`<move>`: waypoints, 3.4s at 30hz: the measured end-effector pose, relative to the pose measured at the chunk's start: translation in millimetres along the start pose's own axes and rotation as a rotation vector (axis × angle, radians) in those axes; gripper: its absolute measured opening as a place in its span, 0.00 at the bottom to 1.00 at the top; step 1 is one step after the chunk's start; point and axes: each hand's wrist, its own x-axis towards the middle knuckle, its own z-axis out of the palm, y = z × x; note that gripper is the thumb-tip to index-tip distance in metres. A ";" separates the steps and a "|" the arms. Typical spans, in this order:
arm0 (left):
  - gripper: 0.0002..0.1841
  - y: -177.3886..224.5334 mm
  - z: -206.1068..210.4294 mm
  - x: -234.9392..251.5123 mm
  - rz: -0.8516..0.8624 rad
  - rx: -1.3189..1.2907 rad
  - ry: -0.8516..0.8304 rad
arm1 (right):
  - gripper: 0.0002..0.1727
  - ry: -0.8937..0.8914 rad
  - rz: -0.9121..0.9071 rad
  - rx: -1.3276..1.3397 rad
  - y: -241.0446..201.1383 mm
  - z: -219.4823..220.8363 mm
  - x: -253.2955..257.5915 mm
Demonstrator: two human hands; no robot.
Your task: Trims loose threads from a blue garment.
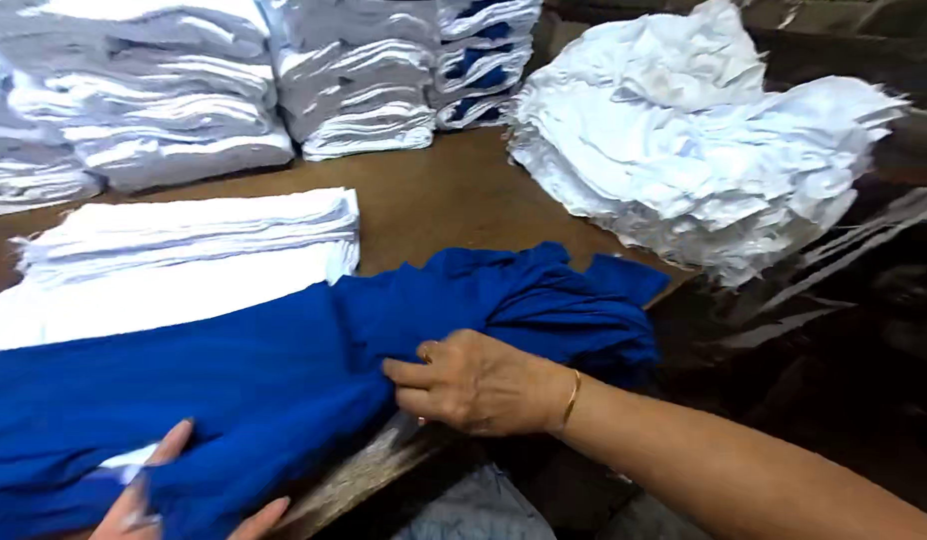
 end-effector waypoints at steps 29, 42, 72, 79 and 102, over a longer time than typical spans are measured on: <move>0.18 -42.9 28.4 -42.5 0.360 0.784 0.065 | 0.26 0.244 0.626 0.837 -124.1 34.0 14.4; 0.26 -45.8 38.4 -48.0 0.495 1.112 -0.016 | 0.30 0.442 0.630 1.008 -139.5 20.9 21.9; 0.15 -62.1 30.3 -53.2 0.124 0.507 0.002 | 0.14 0.489 0.417 0.792 -143.6 26.7 -6.9; 0.12 -67.9 22.3 -53.5 0.118 0.579 -0.175 | 0.06 0.578 0.524 1.197 -147.3 34.5 9.6; 0.06 -72.6 25.4 -49.4 0.134 0.676 -0.113 | 0.21 0.207 0.519 1.120 -153.9 30.8 -38.3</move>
